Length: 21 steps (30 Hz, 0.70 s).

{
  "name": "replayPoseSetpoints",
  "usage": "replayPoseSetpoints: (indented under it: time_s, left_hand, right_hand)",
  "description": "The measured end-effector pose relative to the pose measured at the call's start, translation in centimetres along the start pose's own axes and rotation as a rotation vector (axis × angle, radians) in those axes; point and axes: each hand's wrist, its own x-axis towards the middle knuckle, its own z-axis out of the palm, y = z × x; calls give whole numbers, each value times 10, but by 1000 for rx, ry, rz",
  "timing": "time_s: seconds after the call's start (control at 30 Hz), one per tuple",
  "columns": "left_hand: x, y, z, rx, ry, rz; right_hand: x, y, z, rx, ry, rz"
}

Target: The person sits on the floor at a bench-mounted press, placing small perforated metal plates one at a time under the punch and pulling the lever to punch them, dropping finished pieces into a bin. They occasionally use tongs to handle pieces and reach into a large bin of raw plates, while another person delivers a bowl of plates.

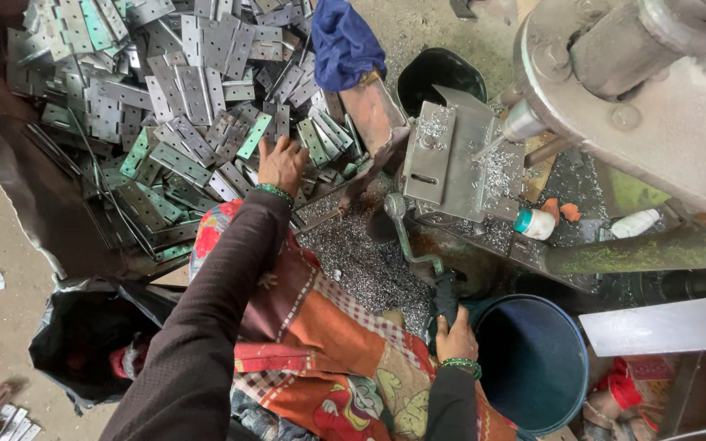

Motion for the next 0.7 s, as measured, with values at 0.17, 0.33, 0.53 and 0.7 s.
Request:
replayPoseSetpoints:
  time_s: [0.17, 0.33, 0.53, 0.7]
  left_hand:
    - [-8, 1, -8, -63, -11, -77]
    - [0, 32, -64, -246, 115, -86]
    - [34, 126, -125, -566, 178, 214]
    - [65, 192, -117, -566, 128, 436]
  right_hand:
    - [4, -2, -1, 15, -52, 39]
    - [7, 0, 6, 76, 22, -39]
    - [5, -1, 2, 83, -29, -4]
    - [3, -7, -3, 108, 1, -3]
